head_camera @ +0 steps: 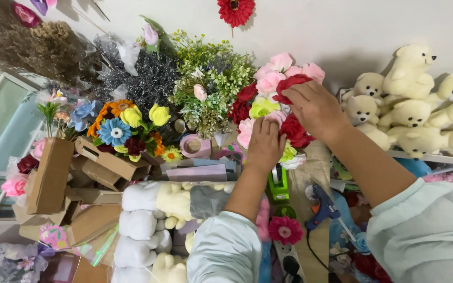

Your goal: The person arranges artificial flowers and teddy bears on a cluttered table. They pick up red and pink flowers to adjust a bouquet and repeatedly move small white teddy bears from a plastic bag to a wire rack.

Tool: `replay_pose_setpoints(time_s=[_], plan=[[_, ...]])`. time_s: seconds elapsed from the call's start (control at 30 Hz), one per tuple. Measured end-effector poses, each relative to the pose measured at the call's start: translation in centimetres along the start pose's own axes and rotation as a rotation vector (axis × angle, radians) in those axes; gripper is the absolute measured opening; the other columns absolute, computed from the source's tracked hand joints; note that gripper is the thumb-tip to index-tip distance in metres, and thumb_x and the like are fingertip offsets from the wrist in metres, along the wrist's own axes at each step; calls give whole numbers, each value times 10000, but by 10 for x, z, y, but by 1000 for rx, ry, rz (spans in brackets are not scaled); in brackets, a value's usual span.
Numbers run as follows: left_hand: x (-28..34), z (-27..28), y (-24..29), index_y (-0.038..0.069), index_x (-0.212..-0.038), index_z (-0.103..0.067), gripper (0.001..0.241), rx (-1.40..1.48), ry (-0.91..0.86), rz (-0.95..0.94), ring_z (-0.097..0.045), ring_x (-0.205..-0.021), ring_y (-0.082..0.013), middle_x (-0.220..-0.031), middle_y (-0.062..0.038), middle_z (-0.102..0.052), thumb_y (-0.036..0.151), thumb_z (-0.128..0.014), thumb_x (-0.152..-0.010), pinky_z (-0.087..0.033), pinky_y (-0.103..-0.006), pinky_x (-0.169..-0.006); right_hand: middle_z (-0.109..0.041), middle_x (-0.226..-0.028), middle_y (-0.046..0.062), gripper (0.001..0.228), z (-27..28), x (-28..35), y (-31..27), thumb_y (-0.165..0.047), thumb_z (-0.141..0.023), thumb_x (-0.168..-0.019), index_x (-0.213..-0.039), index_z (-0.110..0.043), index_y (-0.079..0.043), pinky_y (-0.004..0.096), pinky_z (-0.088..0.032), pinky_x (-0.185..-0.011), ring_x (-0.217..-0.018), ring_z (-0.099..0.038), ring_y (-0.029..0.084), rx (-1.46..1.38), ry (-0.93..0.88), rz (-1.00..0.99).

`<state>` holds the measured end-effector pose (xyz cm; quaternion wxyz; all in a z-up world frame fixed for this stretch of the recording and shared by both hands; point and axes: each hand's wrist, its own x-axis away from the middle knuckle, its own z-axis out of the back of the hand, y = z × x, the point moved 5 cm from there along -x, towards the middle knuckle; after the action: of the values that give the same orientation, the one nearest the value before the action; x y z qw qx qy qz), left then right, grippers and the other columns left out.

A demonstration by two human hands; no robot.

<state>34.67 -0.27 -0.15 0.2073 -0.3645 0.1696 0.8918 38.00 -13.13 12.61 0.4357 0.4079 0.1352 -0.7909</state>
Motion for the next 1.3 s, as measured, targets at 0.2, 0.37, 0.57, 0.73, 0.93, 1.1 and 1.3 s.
replay_pose_setpoints(time_s=[0.2, 0.37, 0.57, 0.73, 0.93, 1.1, 1.3], plan=[[-7, 13, 2, -63, -1028, -646, 403, 7, -8, 38, -584, -1102, -458, -974, -217, -584, 230, -777, -786, -458, -516, -1077, -650, -1075, 110, 330, -19, 16, 2, -72, -744, -900, -1222, -686, -31, 384, -532, -945, -1000, -656, 288, -17, -58, -66], [-5, 7, 0, -60, -1011, -647, 399, 3, -1, 33, -589, -1073, -459, -958, -219, -582, 225, -786, -768, -472, -517, -1048, -658, -1089, 65, 305, -16, 19, 4, -124, -745, -943, -1237, -691, -67, 355, -540, -942, -1021, -666, 254, 23, -61, -165], [-2, 7, 1, -73, -1003, -647, 395, 4, -4, 23, -596, -1047, -462, -939, -226, -577, 212, -785, -766, -484, -521, -1027, -660, -1068, 51, 310, 4, 7, 12, -152, -769, -941, -1239, -700, -95, 366, -561, -912, -987, -666, 250, 17, -13, -205], [-1, 7, -1, -73, -982, -653, 379, 6, 14, 10, -603, -1024, -464, -922, -225, -576, 204, -786, -760, -491, -523, -1020, -651, -1084, 25, 252, 13, 1, 1, -175, -748, -952, -1196, -715, -120, 321, -561, -915, -996, -650, 206, 115, 50, -175], [3, 7, -2, -62, -984, -648, 381, 17, 32, 23, -602, -1027, -459, -930, -220, -571, 208, -788, -755, -497, -525, -1009, -653, -1065, 37, 228, 16, 2, 1, -108, -771, -954, -1179, -737, -99, 339, -578, -891, -948, -657, 222, 92, 128, -169], [0, 9, -2, -71, -999, -655, 386, 18, 1, 25, -601, -1026, -458, -939, -223, -581, 204, -790, -763, -491, -526, -1016, -679, -1067, 97, 251, -10, 9, 4, -78, -745, -945, -1192, -716, -48, 373, -565, -918, -1010, -676, 279, -48, 26, -190], [0, 5, -4, -80, -1014, -658, 413, 17, 7, 19, -608, -1025, -464, -939, -230, -589, 215, -790, -758, -489, -528, -1028, -696, -1094, 72, 288, -34, 29, 13, -133, -748, -947, -1227, -703, -86, 362, -572, -938, -1055, -692, 261, -56, -49, -307]])
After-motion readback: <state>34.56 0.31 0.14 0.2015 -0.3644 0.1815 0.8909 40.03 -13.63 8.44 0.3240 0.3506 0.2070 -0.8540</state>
